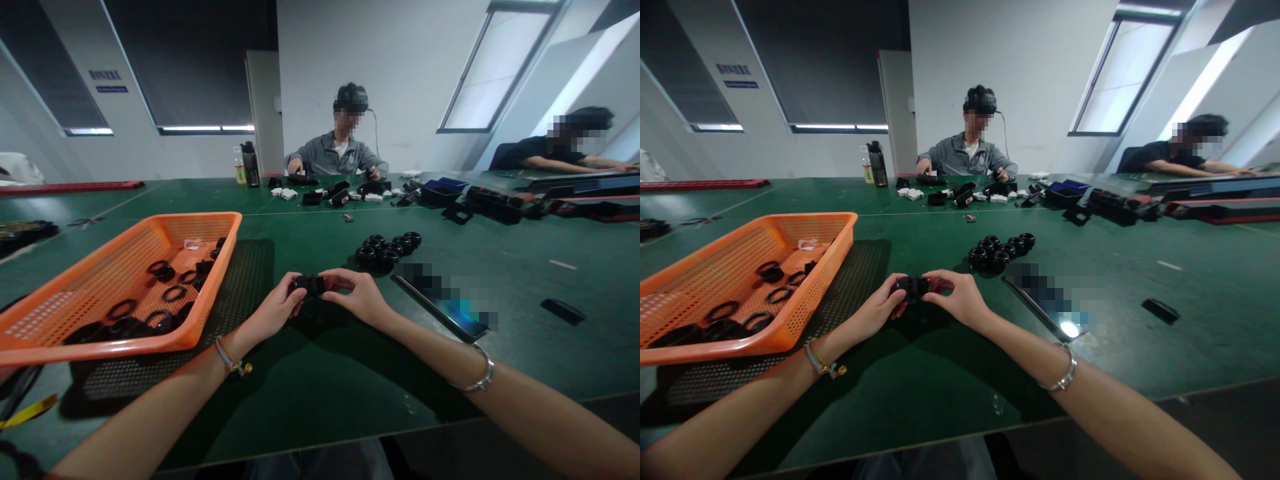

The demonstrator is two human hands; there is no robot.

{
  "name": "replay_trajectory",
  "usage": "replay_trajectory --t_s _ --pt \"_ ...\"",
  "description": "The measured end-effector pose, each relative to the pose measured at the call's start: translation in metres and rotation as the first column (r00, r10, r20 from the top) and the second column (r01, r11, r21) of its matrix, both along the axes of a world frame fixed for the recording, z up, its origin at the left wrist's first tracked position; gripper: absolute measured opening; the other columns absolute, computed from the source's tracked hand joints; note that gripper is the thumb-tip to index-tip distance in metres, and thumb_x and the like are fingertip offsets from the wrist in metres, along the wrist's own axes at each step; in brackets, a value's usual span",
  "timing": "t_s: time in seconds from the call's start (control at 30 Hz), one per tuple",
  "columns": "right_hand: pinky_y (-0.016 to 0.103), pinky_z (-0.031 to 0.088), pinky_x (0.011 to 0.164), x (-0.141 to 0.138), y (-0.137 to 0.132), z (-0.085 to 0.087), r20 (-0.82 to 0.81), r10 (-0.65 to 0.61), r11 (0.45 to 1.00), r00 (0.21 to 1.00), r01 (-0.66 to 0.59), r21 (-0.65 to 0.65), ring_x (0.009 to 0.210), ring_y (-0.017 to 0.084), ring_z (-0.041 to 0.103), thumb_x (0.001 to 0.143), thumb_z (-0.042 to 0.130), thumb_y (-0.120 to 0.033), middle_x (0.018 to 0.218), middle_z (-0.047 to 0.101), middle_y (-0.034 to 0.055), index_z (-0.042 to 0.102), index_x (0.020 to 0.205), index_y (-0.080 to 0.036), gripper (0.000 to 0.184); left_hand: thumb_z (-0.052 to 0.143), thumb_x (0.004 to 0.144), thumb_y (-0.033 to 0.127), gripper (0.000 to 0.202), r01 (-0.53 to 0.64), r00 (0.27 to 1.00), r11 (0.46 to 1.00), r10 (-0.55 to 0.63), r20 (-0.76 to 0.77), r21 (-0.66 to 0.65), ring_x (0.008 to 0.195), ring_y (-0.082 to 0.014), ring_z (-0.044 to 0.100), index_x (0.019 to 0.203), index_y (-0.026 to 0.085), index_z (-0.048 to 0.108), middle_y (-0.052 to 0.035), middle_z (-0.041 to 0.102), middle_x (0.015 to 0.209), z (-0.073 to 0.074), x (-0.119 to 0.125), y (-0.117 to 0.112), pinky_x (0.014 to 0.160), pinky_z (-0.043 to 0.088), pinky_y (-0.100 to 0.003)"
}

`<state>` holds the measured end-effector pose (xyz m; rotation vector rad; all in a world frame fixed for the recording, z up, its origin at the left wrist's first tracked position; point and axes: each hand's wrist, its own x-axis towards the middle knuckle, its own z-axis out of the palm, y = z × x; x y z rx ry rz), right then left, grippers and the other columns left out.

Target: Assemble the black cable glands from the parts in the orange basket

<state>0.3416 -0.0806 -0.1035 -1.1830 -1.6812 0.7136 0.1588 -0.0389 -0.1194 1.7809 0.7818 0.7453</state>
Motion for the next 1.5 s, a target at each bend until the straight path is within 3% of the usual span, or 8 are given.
replay_trajectory --t_s 0.37,0.53,0.73,1.03,1.5 --pt "0.034 0.053 0.074 0.0000 -0.0003 0.0021 0.025 -0.031 0.999 0.999 0.032 -0.038 0.074 0.020 0.067 0.065 0.068 -0.025 0.081 0.072 0.0068 0.068 0.094 -0.013 0.032 0.040 0.081 0.035 0.028 -0.005 1.000 1.000 0.005 -0.014 0.003 0.045 -0.0085 0.040 0.101 0.016 0.038 0.0085 0.041 0.053 0.0018 -0.0002 -0.0008 0.044 0.030 -0.020" --pt "0.035 0.053 0.075 0.0022 0.0014 0.0003 0.005 0.016 0.998 1.000 -0.016 -0.064 0.076 0.020 0.067 0.063 0.070 -0.026 0.083 0.072 0.0072 0.067 0.097 -0.013 0.037 0.039 0.082 0.036 0.026 -0.011 1.000 1.000 0.011 -0.008 0.017 0.045 -0.0084 0.040 0.100 0.016 0.039 0.0085 0.041 0.052 -0.0003 0.0004 0.0001 0.044 0.030 -0.020" --pt "0.033 0.053 0.073 0.0036 0.0025 -0.0016 0.059 0.022 1.000 0.998 -0.022 0.015 0.078 0.019 0.065 0.065 0.067 -0.021 0.090 0.069 0.0065 0.068 0.095 -0.016 0.030 0.038 0.083 0.037 0.027 -0.007 1.000 1.000 0.007 -0.010 0.018 0.044 -0.0079 0.038 0.099 0.016 0.040 0.0087 0.040 0.052 0.0018 0.0006 -0.0011 0.044 0.030 -0.020" --pt "0.032 0.052 0.074 0.0010 0.0021 -0.0006 -0.015 -0.032 0.999 0.999 0.033 0.009 0.073 0.016 0.065 0.063 0.068 -0.017 0.078 0.069 0.0023 0.062 0.102 -0.016 0.039 0.037 0.083 0.040 0.042 0.041 0.999 0.999 -0.040 0.017 -0.021 0.050 -0.0090 0.041 0.114 0.012 0.036 0.0050 0.043 0.062 0.0025 -0.0008 -0.0012 0.047 0.032 -0.022" --pt "0.034 0.053 0.074 0.0007 0.0011 -0.0009 -0.014 -0.038 0.999 0.999 0.038 -0.032 0.076 0.020 0.067 0.066 0.066 -0.025 0.084 0.072 0.0067 0.067 0.095 -0.014 0.030 0.037 0.083 0.032 0.027 0.024 0.994 0.999 -0.021 -0.106 0.027 0.053 -0.0098 0.040 0.103 0.014 0.041 0.0044 0.043 0.063 0.0071 -0.0012 -0.0048 0.051 0.033 -0.023"
